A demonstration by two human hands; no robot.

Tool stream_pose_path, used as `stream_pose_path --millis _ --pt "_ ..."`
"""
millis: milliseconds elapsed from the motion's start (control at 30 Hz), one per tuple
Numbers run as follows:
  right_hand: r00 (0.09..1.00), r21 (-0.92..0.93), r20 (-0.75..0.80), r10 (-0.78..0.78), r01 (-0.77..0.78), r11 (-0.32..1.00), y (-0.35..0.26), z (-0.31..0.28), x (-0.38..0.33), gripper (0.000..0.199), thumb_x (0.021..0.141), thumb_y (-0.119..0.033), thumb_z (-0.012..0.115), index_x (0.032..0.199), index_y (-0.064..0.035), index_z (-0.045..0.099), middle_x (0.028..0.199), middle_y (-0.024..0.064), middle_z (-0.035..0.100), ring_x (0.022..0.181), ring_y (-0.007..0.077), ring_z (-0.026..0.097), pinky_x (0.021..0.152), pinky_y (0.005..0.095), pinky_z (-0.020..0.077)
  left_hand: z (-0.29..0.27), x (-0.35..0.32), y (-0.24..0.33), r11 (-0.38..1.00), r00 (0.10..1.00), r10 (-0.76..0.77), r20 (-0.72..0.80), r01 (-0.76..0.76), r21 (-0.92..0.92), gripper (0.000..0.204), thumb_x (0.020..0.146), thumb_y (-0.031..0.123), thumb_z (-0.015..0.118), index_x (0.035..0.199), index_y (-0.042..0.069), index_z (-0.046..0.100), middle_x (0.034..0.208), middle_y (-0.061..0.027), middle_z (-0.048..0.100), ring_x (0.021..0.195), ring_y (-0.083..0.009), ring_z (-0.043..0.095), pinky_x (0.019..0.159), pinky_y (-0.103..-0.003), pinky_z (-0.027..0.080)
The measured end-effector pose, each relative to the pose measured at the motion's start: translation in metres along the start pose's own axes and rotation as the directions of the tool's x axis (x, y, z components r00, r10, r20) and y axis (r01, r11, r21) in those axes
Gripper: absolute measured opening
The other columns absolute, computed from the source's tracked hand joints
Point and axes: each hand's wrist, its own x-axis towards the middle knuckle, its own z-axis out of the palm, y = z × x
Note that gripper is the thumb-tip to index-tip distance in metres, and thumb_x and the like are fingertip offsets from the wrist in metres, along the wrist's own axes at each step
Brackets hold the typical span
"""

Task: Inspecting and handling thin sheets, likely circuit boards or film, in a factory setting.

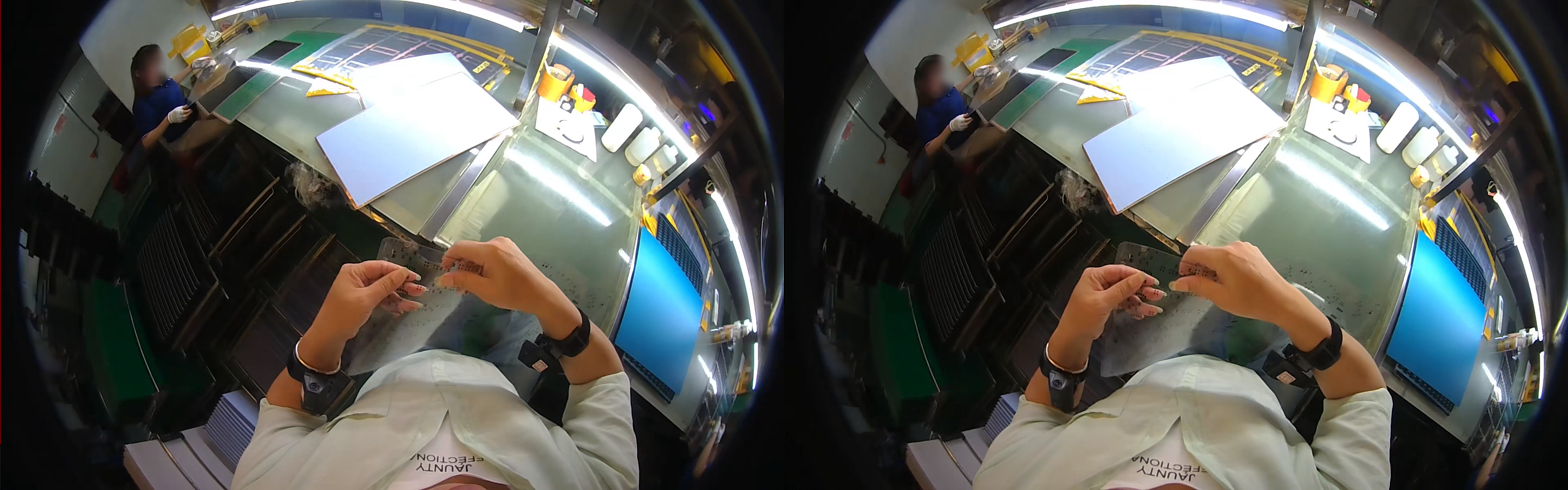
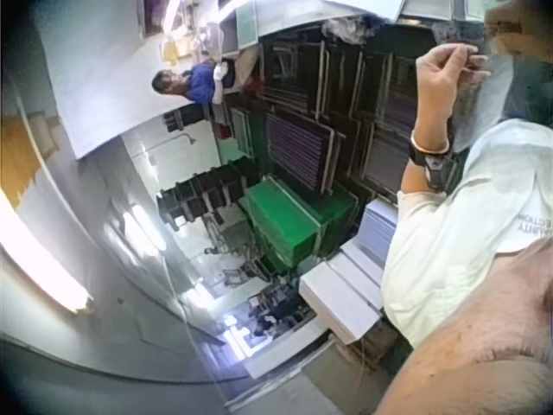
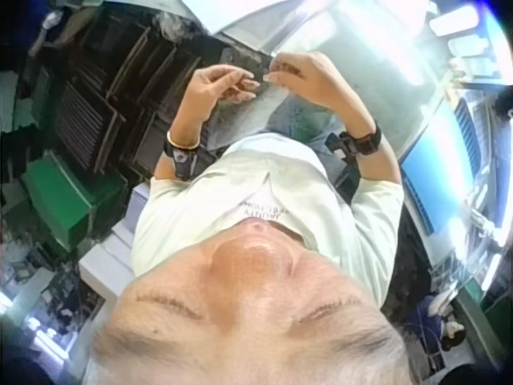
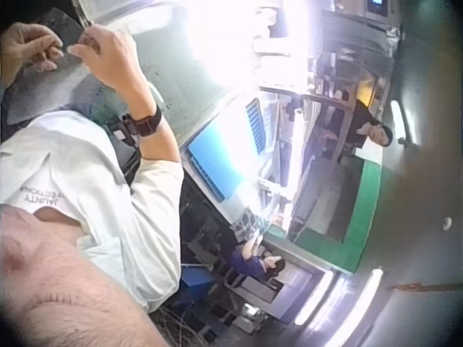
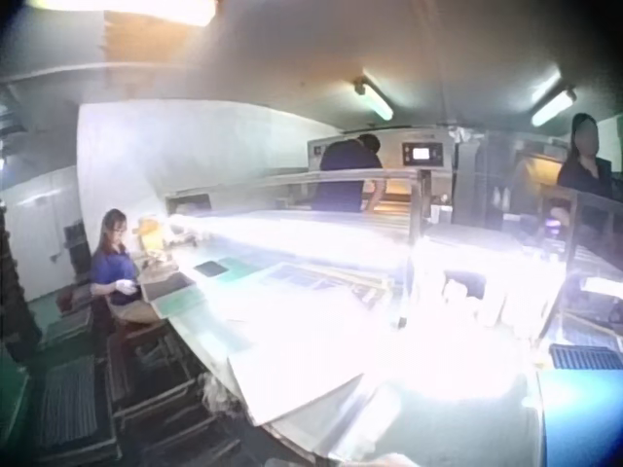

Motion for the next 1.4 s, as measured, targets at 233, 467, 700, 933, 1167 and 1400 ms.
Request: stream_pose_path --millis 233,467,700,933,1167,1400 --pt "0.975 0.25 0.108 0.194 -0.216 0.944 0.003 0.018 0.005 0.021 0.085 -0.025 0.063 0.084 -0.0037 0.062 0.062 0.0077 0.063 0.054 0.0189 0.062 0.053 0.0295 0.0455 -0.008 -0.007 -0.012 0.999 0.998 -0.047 -0.036 0.046 -0.027 0.028 0.096 0.017 0.049 0.099 -0.007 0.063 0.088 -0.0184 0.068 0.072 -0.0243 0.069 0.063 -0.03 0.056" --pt "0.968 0.281 0.133 0.211 -0.241 0.929 0.007 0.023 0.007 0.021 0.086 -0.023 0.062 0.084 -0.0027 0.061 0.065 0.0087 0.064 0.057 0.0186 0.065 0.054 0.0289 0.0468 -0.014 -0.006 -0.018 1.0 0.996 0.014 -0.083 -0.015 -0.011 0.029 0.096 0.018 0.047 0.098 -0.007 0.063 0.088 -0.0192 0.068 0.072 -0.0251 0.069 0.062 -0.03 0.057" --pt "0.967 0.27 0.079 0.241 -0.254 0.929 0.005 0.019 0.0 0.02 0.086 -0.023 0.063 0.085 -0.003 0.061 0.065 0.0092 0.065 0.057 0.0191 0.065 0.054 0.029 0.0472 -0.012 0.007 -0.019 0.999 0.999 0.032 -0.033 -0.033 -0.009 0.029 0.096 0.017 0.048 0.096 -0.007 0.064 0.085 -0.0183 0.067 0.072 -0.0233 0.069 0.063 -0.031 0.058" --pt "0.894 0.243 -0.187 0.407 -0.36 0.901 -0.008 0.001 -0.052 0.017 0.083 -0.018 0.065 0.086 -0.0023 0.06 0.064 0.0083 0.064 0.056 0.0172 0.064 0.053 0.0265 0.0466 0.018 0.058 -0.012 1.0 0.956 0.018 0.292 -0.021 0.006 0.022 0.094 0.012 0.052 0.097 -0.007 0.063 0.082 -0.0126 0.065 0.079 -0.0214 0.068 0.067 -0.031 0.058" --pt "0.69 0.24 -0.442 0.573 -0.525 0.817 -0.048 0.002 -0.163 0.023 0.074 -0.009 0.073 0.091 -0.0001 0.06 0.069 0.0088 0.067 0.062 0.0142 0.063 0.058 0.0245 0.0472 0.085 0.087 -0.013 0.998 0.774 -0.042 0.632 0.063 -0.01 0.025 0.094 0.017 0.053 0.093 -0.006 0.064 0.079 -0.0137 0.066 0.076 -0.0226 0.069 0.061 -0.03 0.058" --pt "0.355 0.492 -0.571 0.74 -0.574 0.655 -0.108 0.05 -0.268 0.011 0.079 -0.003 0.069 0.084 0.0023 0.061 0.068 0.0076 0.066 0.064 0.0099 0.064 0.058 0.022 0.0487 0.143 0.065 -0.034 0.997 0.547 -0.034 0.836 0.079 -0.01 0.021 0.093 0.015 0.055 0.094 -0.004 0.065 0.083 -0.0119 0.066 0.079 -0.022 0.069 0.064 -0.032 0.059"
